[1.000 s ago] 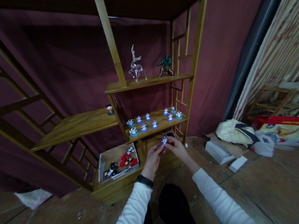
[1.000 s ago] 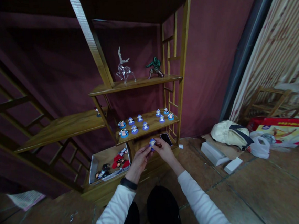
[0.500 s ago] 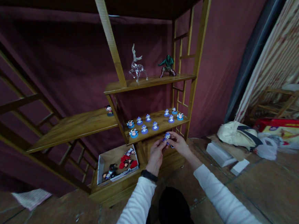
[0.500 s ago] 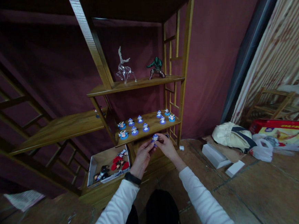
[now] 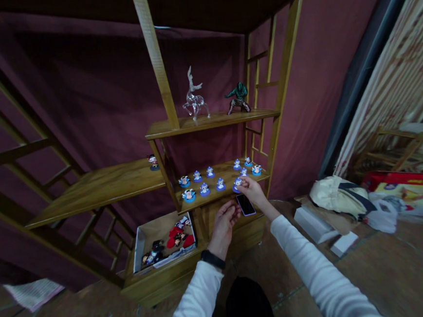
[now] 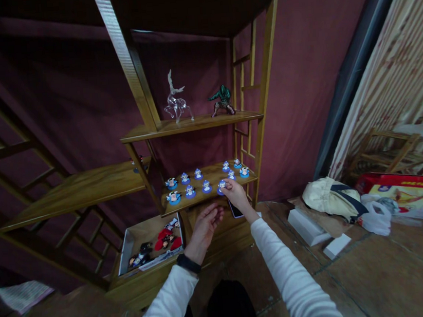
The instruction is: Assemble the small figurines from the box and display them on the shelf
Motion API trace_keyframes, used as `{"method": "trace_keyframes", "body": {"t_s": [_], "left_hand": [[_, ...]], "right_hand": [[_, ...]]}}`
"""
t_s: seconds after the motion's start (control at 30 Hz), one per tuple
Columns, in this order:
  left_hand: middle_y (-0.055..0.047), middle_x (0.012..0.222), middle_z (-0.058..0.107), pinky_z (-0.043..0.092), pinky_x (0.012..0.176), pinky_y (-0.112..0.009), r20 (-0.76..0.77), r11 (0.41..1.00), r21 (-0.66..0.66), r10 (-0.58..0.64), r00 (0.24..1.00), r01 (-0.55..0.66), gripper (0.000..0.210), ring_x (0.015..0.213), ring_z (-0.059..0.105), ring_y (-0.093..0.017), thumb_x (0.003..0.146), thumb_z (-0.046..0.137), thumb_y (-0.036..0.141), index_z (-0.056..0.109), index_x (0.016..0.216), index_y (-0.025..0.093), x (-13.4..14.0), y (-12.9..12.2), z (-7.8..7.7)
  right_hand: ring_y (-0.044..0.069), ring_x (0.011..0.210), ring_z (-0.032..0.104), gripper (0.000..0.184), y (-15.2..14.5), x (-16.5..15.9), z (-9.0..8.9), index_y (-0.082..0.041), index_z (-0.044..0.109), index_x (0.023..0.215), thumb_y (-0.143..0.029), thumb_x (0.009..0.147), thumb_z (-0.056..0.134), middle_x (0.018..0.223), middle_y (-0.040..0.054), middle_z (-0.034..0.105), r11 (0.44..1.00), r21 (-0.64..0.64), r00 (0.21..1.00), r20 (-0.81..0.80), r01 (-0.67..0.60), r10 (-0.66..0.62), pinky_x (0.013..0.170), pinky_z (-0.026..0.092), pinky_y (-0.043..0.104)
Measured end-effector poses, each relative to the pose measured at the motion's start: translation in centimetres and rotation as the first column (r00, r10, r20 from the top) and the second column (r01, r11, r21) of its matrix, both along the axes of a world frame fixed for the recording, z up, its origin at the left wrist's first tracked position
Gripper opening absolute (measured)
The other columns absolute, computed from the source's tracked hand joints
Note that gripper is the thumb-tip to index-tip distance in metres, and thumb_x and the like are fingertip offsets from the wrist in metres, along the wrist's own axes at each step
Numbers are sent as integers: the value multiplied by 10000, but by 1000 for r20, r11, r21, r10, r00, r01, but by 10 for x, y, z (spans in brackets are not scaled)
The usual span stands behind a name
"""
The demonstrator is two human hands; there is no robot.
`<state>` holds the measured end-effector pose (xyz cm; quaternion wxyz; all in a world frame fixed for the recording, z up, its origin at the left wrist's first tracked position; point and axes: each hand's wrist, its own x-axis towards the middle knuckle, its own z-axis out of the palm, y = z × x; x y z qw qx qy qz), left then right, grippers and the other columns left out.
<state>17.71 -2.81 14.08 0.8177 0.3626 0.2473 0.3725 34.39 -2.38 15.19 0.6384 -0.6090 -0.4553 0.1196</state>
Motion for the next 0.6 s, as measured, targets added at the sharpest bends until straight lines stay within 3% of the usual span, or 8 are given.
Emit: {"method": "trace_keyframes", "body": {"t_s": [0.3,0.47,0.6], "left_hand": [[-104,835,691,498,662,-232,-162,994,-103,8,987,-25,293,697,649,-128,705,684,123,630,993,113,-37,-11,-58],[-104,832,693,512,703,-254,-190,991,-126,29,981,-53,284,718,662,-148,693,705,154,638,967,118,-55,-10,-76],[-112,844,697,522,729,-275,-205,985,-151,46,978,-78,287,742,670,-167,677,718,153,649,953,116,-68,-8,-87]], "right_hand": [[134,662,567,337,44,19,2,-208,626,1017,-270,686,621,680,-26,603,995,-75,990,127,73,-63,705,468,274],[164,765,594,325,57,19,-2,-221,613,1050,-222,725,588,827,16,649,976,-156,949,299,153,-101,774,460,307],[203,910,590,370,57,16,-9,-205,574,1126,-204,756,554,1021,77,642,965,-150,909,393,214,-140,860,440,352]]}}
